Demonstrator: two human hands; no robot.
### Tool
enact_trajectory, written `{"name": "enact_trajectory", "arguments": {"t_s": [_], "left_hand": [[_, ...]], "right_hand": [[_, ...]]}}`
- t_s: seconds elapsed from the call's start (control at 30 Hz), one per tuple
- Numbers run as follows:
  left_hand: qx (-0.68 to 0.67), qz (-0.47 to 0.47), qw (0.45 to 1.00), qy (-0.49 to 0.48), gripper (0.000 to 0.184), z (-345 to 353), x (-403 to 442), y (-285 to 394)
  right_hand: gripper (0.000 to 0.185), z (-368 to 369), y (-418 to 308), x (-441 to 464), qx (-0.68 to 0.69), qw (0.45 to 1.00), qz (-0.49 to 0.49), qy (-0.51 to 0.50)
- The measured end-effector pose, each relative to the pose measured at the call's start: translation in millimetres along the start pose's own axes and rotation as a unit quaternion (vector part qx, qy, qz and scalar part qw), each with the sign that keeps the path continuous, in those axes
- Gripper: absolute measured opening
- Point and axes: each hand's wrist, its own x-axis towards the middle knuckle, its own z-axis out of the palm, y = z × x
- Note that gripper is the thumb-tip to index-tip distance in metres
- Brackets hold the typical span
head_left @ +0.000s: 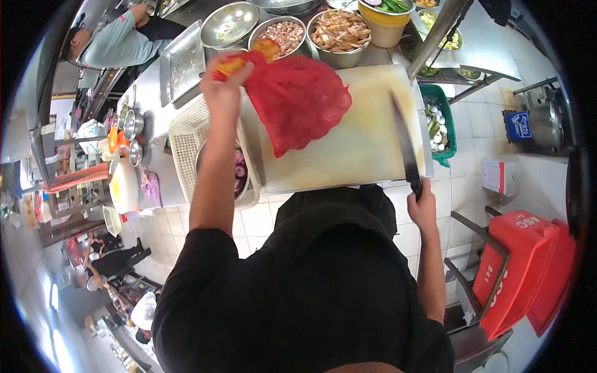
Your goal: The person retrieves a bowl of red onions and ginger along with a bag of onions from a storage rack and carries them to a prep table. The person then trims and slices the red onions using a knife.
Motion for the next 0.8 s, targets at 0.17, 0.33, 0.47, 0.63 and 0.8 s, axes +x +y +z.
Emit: {"name": "enact_trajectory", "arguments": {"t_s": [0.17,0.33,0.47,0.63,0.8], "left_hand": [[-0.117,-0.020,0.991,0.054,0.025,22.4,-21.1,25.5],[-0.060,0.023,0.997,0.033,0.027,27.8,-19.5,16.9],[-0.039,0.029,0.998,0.044,0.026,30.7,-31.8,24.4],[-0.002,0.091,0.996,0.019,0.027,34.7,-42.5,13.0],[-0.087,0.051,0.995,0.018,0.029,33.9,-34.7,11.3]], "right_hand": [[0.010,-28.1,-38.8,-10.8,0.370,0.914,0.092,-0.140],[0.012,-39.8,-141.4,15.4,0.389,0.896,-0.040,-0.209],[0.015,-15.9,-202.1,25.1,0.384,0.879,-0.038,-0.280],[0.026,81.9,-260.5,69.3,0.354,0.907,-0.139,-0.181],[0.031,85.8,-265.1,68.9,0.313,0.919,-0.172,-0.169]]}}
